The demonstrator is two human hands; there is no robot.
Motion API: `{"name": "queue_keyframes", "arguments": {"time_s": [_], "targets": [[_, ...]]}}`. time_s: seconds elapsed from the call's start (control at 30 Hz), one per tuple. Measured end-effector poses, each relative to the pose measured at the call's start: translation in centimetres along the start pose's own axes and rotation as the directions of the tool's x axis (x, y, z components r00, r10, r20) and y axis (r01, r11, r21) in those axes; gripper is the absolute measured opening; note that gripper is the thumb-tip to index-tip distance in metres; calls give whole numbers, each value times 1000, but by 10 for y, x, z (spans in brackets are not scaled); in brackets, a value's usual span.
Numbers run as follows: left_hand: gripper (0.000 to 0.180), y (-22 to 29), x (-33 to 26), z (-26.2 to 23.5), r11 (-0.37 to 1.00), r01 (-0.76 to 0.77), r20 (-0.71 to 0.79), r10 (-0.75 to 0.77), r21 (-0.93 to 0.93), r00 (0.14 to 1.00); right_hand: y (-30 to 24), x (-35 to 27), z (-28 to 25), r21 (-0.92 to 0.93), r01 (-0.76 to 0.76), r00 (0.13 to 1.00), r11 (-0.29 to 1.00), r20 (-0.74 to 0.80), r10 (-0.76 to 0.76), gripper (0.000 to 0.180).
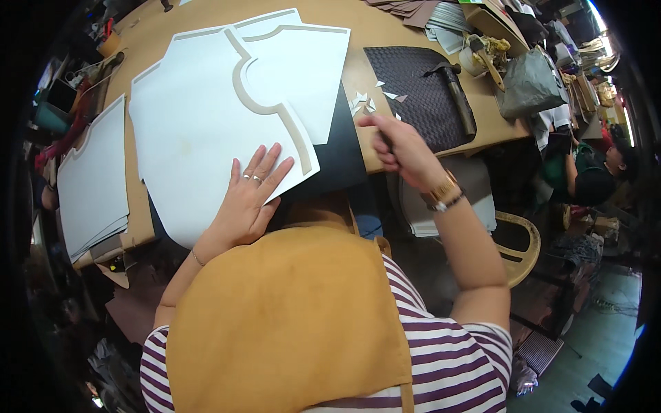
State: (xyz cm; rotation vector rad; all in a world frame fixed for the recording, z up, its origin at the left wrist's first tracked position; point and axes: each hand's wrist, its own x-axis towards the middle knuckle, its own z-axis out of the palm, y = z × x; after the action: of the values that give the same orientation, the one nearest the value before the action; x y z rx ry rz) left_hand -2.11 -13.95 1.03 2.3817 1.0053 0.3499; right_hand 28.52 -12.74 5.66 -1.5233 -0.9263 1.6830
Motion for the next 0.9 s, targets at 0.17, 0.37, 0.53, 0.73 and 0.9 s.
{"name": "queue_keyframes", "arguments": {"time_s": [0.17,0.37,0.53,0.73,0.9], "targets": [[64,-4,-9,-2,995,-35,-23,33,-92,999,-31,58,38,-98,-205,952,974,212,222,37],[65,-6,-9,-3,996,-57,-9,56,-71,998,-42,90,56,-180,-346,901,921,209,380,32],[69,-9,-9,-1,996,-69,-10,68,-52,998,-39,99,61,-193,-337,903,921,209,374,28],[71,-11,-8,0,996,-74,-3,73,-48,997,-48,94,68,-258,-349,903,901,165,397,28],[72,-12,-7,1,996,-85,-15,85,-36,996,-42,99,66,-291,-343,895,893,186,405,28]]}}
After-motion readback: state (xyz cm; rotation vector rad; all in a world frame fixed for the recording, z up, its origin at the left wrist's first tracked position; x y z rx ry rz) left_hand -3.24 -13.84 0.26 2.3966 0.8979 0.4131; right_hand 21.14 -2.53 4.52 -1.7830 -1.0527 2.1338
